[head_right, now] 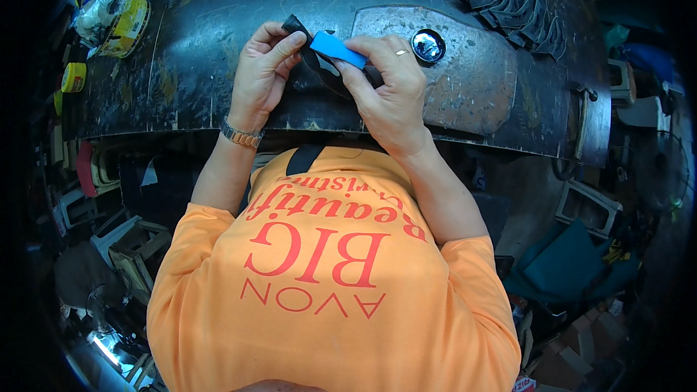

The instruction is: The person uses a blue utility knife to trim the edges of small black rubber pieces on a workbench. After trimming several pieces, the person picks up a black shoe and shows its sole to another person in the workshop.

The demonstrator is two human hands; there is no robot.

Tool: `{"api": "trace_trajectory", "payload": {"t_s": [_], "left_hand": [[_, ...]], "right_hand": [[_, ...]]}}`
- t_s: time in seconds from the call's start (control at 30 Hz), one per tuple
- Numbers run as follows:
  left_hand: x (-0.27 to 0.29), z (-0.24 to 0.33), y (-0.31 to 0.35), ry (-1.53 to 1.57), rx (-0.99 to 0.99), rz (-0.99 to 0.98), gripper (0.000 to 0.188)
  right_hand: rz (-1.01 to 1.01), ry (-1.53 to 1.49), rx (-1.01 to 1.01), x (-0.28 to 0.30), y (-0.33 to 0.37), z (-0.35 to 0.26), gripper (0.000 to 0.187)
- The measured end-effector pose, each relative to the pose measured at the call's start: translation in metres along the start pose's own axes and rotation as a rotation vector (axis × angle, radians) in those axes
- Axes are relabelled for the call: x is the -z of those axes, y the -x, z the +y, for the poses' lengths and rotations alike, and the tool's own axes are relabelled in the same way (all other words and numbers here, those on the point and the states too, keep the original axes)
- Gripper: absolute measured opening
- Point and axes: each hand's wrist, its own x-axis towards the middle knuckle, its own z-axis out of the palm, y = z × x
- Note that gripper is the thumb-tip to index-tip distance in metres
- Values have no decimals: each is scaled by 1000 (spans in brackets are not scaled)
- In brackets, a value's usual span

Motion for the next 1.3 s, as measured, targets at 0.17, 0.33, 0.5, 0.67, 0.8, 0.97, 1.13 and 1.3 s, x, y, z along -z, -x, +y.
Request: {"api": "trace_trajectory", "payload": {"t_s": [0.17,0.33,0.5,0.67,0.8,0.97,1.13,1.3], "left_hand": [[5,0,0,15,17,36,12],[5,0,-1,12,54,77,12],[-4,7,4,114,-27,66,16],[-14,8,19,164,-149,-63,19],[-23,2,26,48,-243,-216,24],[-10,25,20,-836,-360,-461,24],[-3,36,-4,-857,-29,-324,15],[-19,21,-12,-448,302,-505,15]], "right_hand": [[-77,105,-26,8,11,3,18],[-92,183,-11,14,20,8,19],[98,-247,-398,15,20,7,13],[98,-1044,-785,30,12,8,19],[86,-1196,-815,29,9,13,19],[42,-1104,-678,38,5,20,19],[-101,-953,-543,43,0,19,22],[-176,-938,-475,29,-4,15,24]]}}
